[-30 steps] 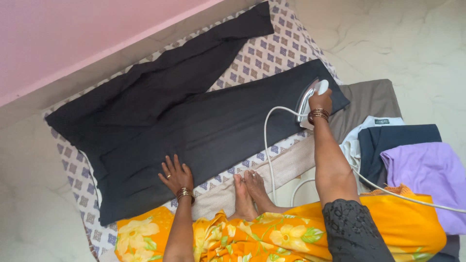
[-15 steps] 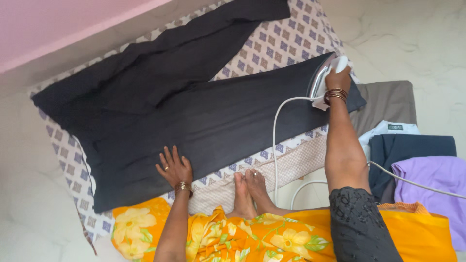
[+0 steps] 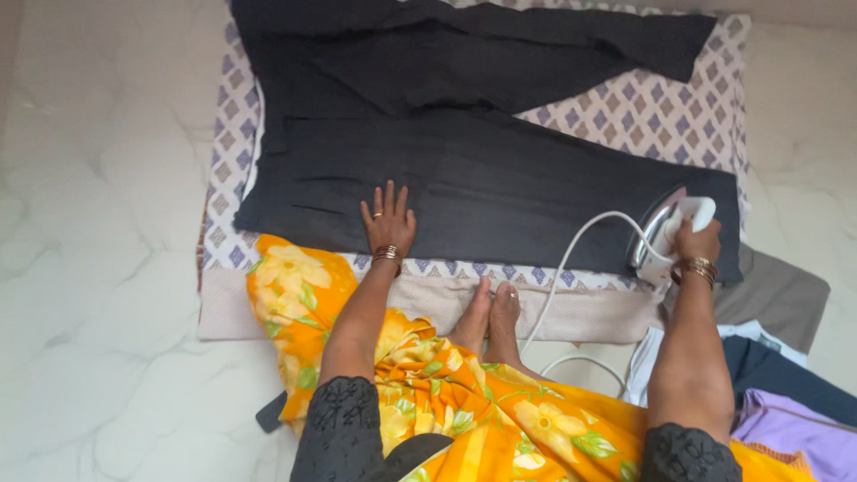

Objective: The person irons a pair of black trousers laid out on a patterned mat on the floor. They use a white electric iron to smooth the fabric, repeatedly moving the iron back and forth along the legs and adjusting the trousers with their hands.

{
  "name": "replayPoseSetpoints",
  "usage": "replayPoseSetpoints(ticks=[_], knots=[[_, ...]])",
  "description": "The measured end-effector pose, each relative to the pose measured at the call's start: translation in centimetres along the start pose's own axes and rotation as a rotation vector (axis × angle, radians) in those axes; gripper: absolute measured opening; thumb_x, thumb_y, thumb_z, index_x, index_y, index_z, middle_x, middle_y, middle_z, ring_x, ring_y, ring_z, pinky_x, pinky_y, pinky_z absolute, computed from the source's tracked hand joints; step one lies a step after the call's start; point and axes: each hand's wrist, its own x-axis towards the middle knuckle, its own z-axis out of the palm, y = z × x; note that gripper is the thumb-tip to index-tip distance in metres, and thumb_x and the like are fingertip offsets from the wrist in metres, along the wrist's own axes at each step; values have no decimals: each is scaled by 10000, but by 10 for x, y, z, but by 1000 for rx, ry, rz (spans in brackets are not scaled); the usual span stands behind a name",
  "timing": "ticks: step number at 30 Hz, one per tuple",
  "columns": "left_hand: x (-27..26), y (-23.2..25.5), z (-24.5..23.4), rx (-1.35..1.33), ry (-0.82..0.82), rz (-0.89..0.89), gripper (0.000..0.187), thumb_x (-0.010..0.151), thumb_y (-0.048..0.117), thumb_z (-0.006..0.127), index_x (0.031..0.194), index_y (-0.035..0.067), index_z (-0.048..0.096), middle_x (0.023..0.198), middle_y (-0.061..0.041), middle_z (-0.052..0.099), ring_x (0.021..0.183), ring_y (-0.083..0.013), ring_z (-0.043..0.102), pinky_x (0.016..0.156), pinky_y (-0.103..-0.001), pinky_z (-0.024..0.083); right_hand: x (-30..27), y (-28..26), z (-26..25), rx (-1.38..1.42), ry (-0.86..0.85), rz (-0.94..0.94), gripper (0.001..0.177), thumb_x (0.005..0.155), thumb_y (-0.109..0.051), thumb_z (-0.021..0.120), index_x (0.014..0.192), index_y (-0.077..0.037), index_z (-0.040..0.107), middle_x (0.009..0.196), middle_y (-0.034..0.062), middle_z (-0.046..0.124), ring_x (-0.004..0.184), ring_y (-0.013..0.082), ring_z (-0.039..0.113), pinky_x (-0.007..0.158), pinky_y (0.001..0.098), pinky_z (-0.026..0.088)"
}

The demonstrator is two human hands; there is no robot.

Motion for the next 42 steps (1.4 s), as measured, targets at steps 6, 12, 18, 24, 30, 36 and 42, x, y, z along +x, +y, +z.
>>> replayPoseSetpoints(ticks=[6, 12, 18, 24, 30, 36, 42], knots=[[-5, -12, -6, -31, -99, 57, 610, 970, 423, 512, 1547, 250, 416, 1678, -32, 266, 1527, -291, 258, 1213, -612, 160, -42, -21, -18, -60, -219, -70, 510, 941, -398, 761, 1173, 43, 652, 937, 270, 737, 904, 398, 750, 847, 485, 576], [-14, -30, -10, -28, -218, 126, 630, 974, 422, 535, 1566, 269, 385, 1690, -24, 237, 1534, -273, 259, 1219, -604, 172, -40, -41, -9, -248, -132, -88, 337, 882, -274, 757, 1139, -56, 752, 1042, 230, 743, 971, 414, 726, 830, 519, 562], [-5, -53, -27, -4, -375, 179, 652, 948, 424, 562, 1557, 294, 367, 1681, 26, 224, 1520, -239, 263, 1171, -665, 203, -38, -56, 5, -315, -80, -71, 433, 888, -384, 728, 1223, -112, 704, 1176, 236, 717, 1090, 453, 675, 894, 565, 531], [12, -112, -64, 12, -518, 47, 642, 958, 437, 582, 1552, 310, 373, 1700, 84, 203, 1532, -225, 260, 1113, -777, 221, -22, -99, 40, -352, -205, -371, 449, 814, -356, 710, 1246, -238, 685, 1150, 186, 722, 1065, 437, 671, 883, 559, 523], [20, -184, -92, 9, -510, -292, 727, 906, 453, 669, 1555, 352, 356, 1693, 76, 149, 1545, -288, 174, 1124, -778, 179, -30, -161, 88, -430, -308, -617, 278, 914, -383, 669, 1160, -260, 709, 1048, 147, 755, 1003, 392, 707, 845, 522, 553], [17, -230, -89, -148, -347, -627, 646, 903, 420, 715, 1487, 444, 442, 1707, 21, 149, 1547, -327, 160, 1139, -743, 211, -49, -225, 126, -513, -299, -823, 313, 923, -381, 671, 1209, -254, 690, 1039, 171, 759, 974, 409, 717, 804, 549, 556], [38, -241, -70, -286, -151, -881, 475, 879, 441, 720, 1328, 353, 591, 1639, 1, 294, 1501, -289, 289, 1127, -680, 275, -84, -301, 152, -525, -355, -896, 291, 938, -381, 675, 1194, -243, 694, 972, 169, 762, 909, 403, 732, 746, 543, 562]])
